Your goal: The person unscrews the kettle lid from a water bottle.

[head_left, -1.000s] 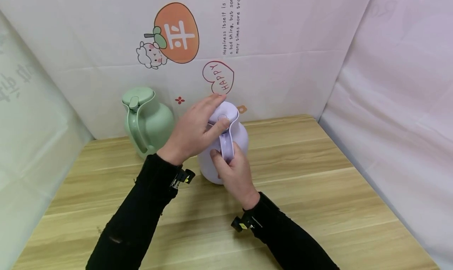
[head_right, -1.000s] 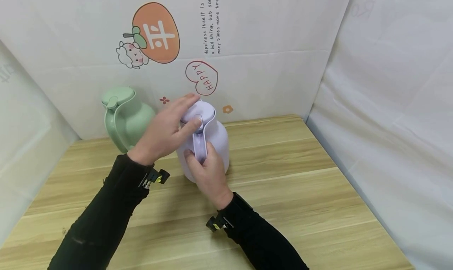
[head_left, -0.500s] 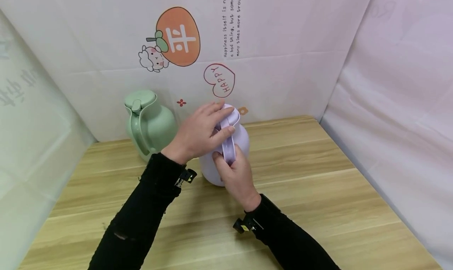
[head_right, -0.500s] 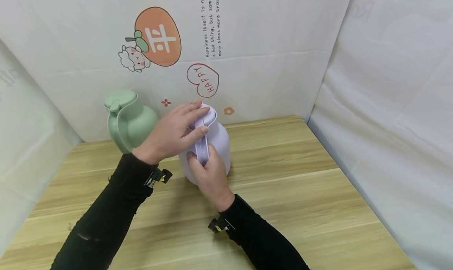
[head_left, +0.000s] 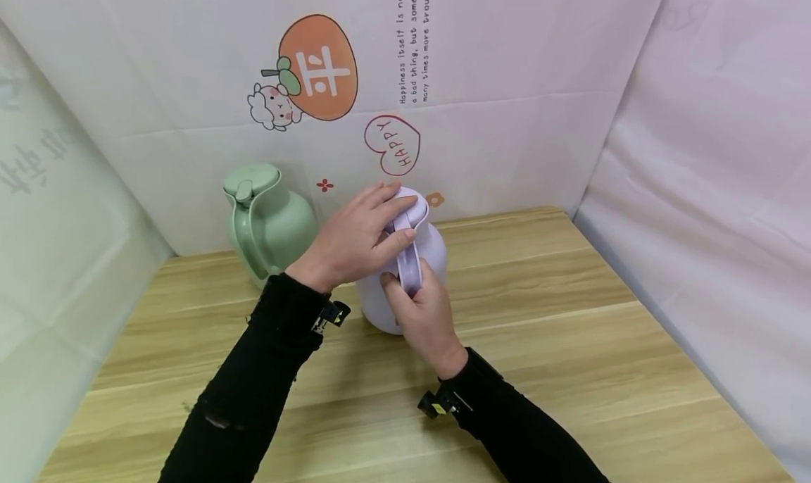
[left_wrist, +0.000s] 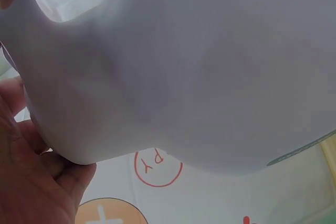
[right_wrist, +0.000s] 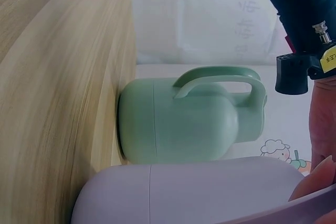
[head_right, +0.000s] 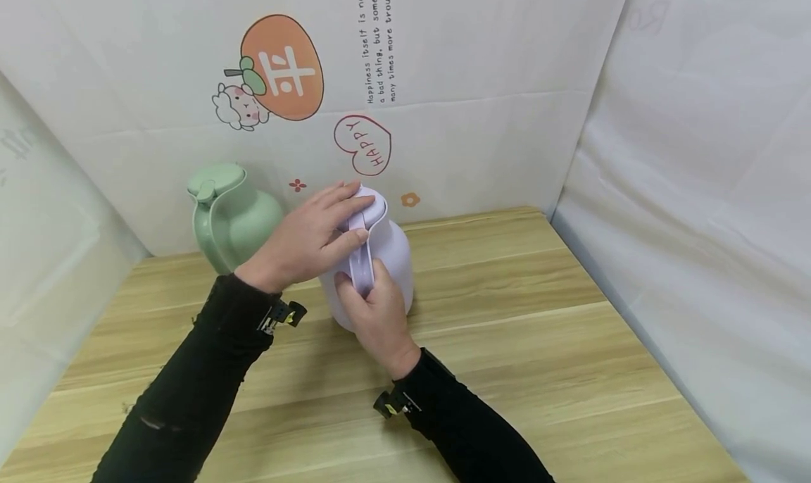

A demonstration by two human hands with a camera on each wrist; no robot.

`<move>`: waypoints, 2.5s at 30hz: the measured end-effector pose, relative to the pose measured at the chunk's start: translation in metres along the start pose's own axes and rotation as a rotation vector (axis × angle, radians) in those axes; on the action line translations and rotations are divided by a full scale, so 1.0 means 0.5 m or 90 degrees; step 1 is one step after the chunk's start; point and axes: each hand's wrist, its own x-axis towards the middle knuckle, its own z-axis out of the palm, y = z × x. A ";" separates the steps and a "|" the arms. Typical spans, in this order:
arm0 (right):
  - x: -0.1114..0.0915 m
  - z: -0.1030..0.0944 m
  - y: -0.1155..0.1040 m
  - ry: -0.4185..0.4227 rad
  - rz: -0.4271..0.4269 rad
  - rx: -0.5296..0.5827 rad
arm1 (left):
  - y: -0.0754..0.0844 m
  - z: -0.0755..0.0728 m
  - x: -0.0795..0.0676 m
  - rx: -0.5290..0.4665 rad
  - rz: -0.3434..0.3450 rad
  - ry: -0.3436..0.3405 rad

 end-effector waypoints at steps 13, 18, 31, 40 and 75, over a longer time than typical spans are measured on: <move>0.003 0.003 0.007 0.003 -0.002 -0.002 | -0.007 0.001 0.000 0.012 0.006 0.005; 0.005 0.004 0.010 0.002 -0.008 -0.008 | -0.012 0.000 0.001 0.018 0.013 0.004; 0.006 0.007 0.007 0.007 -0.040 -0.016 | -0.007 -0.014 0.009 0.040 0.005 -0.017; 0.003 0.009 0.006 0.030 -0.030 -0.023 | -0.001 -0.014 0.011 0.052 -0.011 -0.030; 0.007 0.018 0.011 0.059 -0.068 -0.038 | 0.041 -0.007 0.013 0.083 -0.083 -0.002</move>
